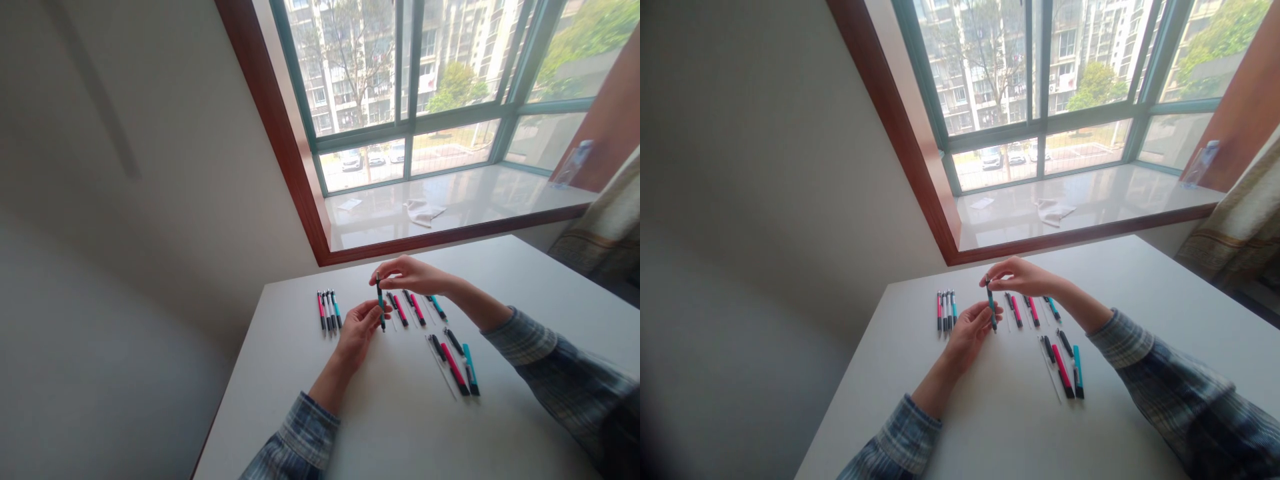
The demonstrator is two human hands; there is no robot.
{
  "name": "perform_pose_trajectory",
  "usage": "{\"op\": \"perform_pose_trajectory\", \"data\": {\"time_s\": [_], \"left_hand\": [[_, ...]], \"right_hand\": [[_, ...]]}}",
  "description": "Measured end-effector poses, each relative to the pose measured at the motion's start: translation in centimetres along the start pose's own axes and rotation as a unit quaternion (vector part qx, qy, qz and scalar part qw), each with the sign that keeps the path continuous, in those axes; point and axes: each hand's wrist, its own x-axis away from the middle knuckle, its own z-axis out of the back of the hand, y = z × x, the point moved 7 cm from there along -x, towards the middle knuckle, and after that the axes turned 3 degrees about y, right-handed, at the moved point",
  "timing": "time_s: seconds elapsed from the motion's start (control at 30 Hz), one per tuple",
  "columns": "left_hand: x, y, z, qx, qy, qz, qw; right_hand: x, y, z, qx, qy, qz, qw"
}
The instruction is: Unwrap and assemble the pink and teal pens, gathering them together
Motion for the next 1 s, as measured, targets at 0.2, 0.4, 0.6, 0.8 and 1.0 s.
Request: {"op": "perform_pose_trajectory", "data": {"time_s": [0.2,0.4,0.6,0.8,1.0], "left_hand": [[0.2,0.5,-0.2,-0.046,0.003,-0.025,0.999],[0.0,0.7,-0.2,-0.081,-0.014,-0.050,0.995],[-0.3,1.1,0.5,-0.070,0.013,-0.051,0.996],[-0.8,2.0,2.1,-0.090,0.066,-0.052,0.992],[-0.9,2.9,2.2,-0.108,0.056,-0.046,0.991]], "right_hand": [[-0.1,0.7,0.1,0.054,0.042,-0.015,0.998],[0.0,0.0,-0.3,0.107,0.053,-0.023,0.993],[0.0,-0.6,0.2,0.012,0.073,0.014,0.997],[0.2,-0.2,2.1,-0.012,0.149,0.016,0.989],[0.5,-2.6,2.1,0.183,0.156,0.101,0.965]]}}
